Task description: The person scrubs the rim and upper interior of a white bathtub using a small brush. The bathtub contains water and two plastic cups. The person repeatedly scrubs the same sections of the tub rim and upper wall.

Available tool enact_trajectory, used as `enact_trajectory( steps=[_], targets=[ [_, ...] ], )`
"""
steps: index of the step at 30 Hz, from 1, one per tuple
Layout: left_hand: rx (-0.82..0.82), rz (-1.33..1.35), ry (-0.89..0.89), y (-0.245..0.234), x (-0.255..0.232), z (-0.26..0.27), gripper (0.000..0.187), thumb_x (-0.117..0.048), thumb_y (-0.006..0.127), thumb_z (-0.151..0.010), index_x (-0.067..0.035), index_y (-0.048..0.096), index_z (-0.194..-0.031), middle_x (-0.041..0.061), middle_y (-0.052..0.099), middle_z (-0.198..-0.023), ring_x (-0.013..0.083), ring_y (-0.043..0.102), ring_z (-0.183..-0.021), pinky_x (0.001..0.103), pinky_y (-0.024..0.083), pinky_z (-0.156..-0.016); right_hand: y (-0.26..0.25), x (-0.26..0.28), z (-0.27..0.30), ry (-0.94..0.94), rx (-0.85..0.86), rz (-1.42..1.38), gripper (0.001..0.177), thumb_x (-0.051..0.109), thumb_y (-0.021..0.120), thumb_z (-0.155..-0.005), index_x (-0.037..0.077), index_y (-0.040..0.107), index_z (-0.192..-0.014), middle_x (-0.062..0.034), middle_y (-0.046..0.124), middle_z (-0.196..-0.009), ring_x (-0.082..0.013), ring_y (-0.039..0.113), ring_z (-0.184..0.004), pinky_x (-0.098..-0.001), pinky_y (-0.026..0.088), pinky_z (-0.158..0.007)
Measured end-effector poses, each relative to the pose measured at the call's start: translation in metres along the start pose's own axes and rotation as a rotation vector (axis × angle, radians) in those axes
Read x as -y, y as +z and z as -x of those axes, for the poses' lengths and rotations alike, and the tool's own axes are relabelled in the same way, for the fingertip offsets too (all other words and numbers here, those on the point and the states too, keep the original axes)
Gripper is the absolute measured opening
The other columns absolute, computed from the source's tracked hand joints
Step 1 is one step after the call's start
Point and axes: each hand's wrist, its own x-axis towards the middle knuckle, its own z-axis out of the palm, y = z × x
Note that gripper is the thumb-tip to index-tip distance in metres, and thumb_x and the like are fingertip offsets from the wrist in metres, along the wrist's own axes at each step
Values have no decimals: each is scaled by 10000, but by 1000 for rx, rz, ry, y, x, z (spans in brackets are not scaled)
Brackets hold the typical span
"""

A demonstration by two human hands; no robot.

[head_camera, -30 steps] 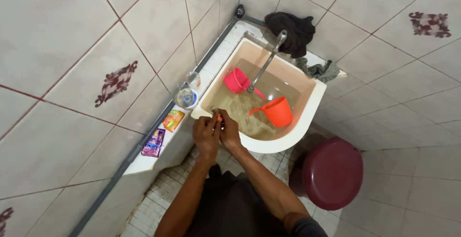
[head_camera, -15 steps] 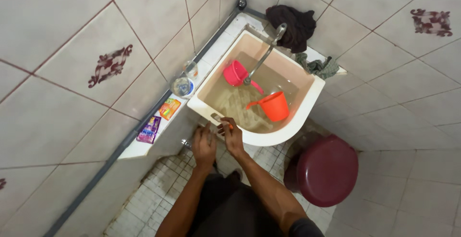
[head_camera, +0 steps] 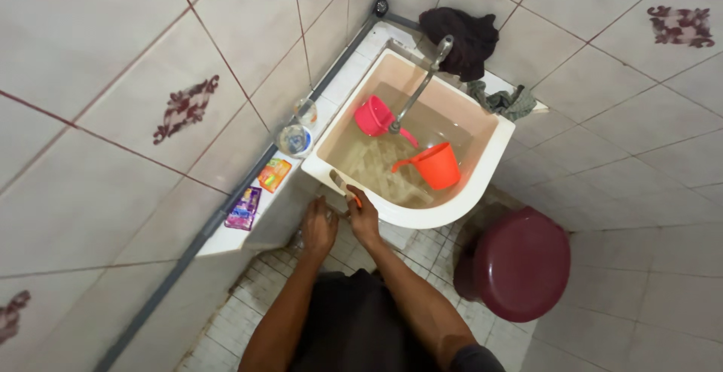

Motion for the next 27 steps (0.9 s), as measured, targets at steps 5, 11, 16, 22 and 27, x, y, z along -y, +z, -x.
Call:
enact_trajectory(
  steps=[5,11,16,22,27],
  targets=[
    [32,-58,220,-6,36,-19,620,-175,698,-884,55,502,-1425,359,488,-1437,514,509,-1294,531,456,-1074,37,-4,-12,93,-53,-60,373,246,567,-1033,155,627,-1389,-100,713,-950,-126,673,-669,-302,553,-606],
    [146,-81,232,-26,59,-46,657,-203,679,-893,19,449,-1466,340,426,-1505,498,464,-1344,539,439,-1066,73,-19,-28,49,-106,-94,342,201,574,-1056,132,619,-1388,-100,744,-1007,-133,662,-666,-290,558,-610],
    [229,-111,226,-35,69,-64,656,-179,655,-890,-17,448,-1491,319,423,-1524,473,457,-1366,529,439,-1080,84,-18,-31,214,-146,-158,363,140,504,-1036,148,600,-1386,-66,761,-1084,-121,661,-643,-315,545,-575],
    [237,-98,290,-31,88,-72,613,-151,634,-899,-39,484,-1483,305,466,-1506,458,494,-1354,496,453,-1098,83,-2,-13,168,-327,46,356,196,491,-1045,127,611,-1372,-69,806,-1027,-134,721,-620,-299,575,-620],
    [263,-91,375,-31,101,-75,606,-126,621,-896,13,473,-1466,318,468,-1497,477,489,-1340,508,445,-1093,99,10,-5,189,-389,54,345,256,529,-1051,126,633,-1353,-67,805,-1011,-158,724,-596,-325,567,-599]
  ],
)
